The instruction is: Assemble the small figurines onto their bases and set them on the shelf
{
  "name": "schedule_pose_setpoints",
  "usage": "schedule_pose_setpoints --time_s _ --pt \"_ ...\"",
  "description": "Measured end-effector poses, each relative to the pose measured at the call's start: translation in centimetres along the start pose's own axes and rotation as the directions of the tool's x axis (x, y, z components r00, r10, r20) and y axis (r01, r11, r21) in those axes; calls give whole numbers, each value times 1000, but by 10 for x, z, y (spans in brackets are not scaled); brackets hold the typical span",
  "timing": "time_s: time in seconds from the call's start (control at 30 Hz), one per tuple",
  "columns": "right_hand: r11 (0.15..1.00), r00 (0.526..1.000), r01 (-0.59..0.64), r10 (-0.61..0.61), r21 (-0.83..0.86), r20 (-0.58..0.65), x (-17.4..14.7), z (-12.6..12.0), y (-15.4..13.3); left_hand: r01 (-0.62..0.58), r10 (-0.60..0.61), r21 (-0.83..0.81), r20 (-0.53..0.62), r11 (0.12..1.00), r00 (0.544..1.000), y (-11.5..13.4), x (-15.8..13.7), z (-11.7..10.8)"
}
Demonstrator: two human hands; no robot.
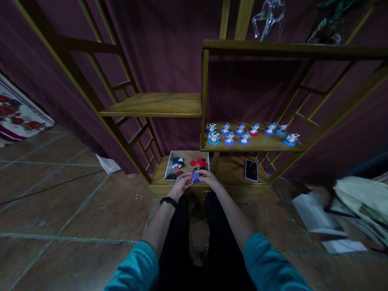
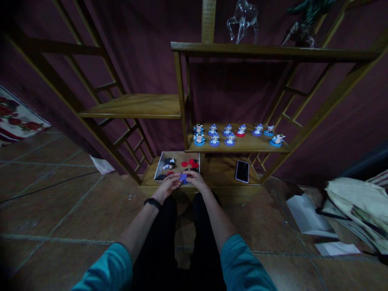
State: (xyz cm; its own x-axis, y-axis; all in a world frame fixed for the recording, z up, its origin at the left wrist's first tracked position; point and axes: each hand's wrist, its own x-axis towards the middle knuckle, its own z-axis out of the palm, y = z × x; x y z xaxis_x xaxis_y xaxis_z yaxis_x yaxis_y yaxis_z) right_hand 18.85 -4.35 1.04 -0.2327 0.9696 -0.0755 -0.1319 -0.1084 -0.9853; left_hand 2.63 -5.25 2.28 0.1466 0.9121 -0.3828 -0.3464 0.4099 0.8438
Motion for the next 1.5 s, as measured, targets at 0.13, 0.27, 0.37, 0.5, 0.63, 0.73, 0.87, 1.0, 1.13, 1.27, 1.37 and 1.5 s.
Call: schedule_pose_setpoints --time_s 0.13,0.27,0.37,0.5,0.63,0.73,0.87,1.0,1.13,1.27,1.37,1.5 --pt "1000 1000 -8 8 13 -15 0 1 1 -9 9 0 19 1000 1000 1 -1 -1" --pt "1000 999 -30 31 7 -33 0 0 1 4 -5 10 47 1000 999 2 0 -3" --pt "999 999 -32 31 -10 -41 0 -1 2 12 -12 10 53 1000 999 2 0 -3" --pt "1000 998 -31 31 6 -47 1 -1 3 29 -29 11 57 1000 998 3 0 -2" --pt "996 997 -57 60 74 -49 -1 0 2 36 -37 12 68 999 997 3 -1 -1" --pt "992 997 -70 75 106 -37 -3 1 2 40 -42 29 67 999 997 3 -1 -2" --pt "989 997 -74 75 130 -9 -4 1 2 32 -33 39 44 999 998 1 0 -2" --pt "990 996 -86 86 112 4 -2 1 3 27 -28 60 15 998 999 0 2 -2" --pt "993 995 -95 96 77 -9 0 1 4 14 -17 95 29 995 999 -2 3 -2" --pt "991 992 -119 121 52 -22 0 0 5 8 -11 134 22 991 1000 -4 4 -2" --pt "991 992 -126 127 49 -23 1 -1 6 5 -8 153 22 988 1000 -5 5 -2" --pt "989 991 -135 136 62 -17 3 -2 9 -10 3 177 40 984 999 -7 7 -3"
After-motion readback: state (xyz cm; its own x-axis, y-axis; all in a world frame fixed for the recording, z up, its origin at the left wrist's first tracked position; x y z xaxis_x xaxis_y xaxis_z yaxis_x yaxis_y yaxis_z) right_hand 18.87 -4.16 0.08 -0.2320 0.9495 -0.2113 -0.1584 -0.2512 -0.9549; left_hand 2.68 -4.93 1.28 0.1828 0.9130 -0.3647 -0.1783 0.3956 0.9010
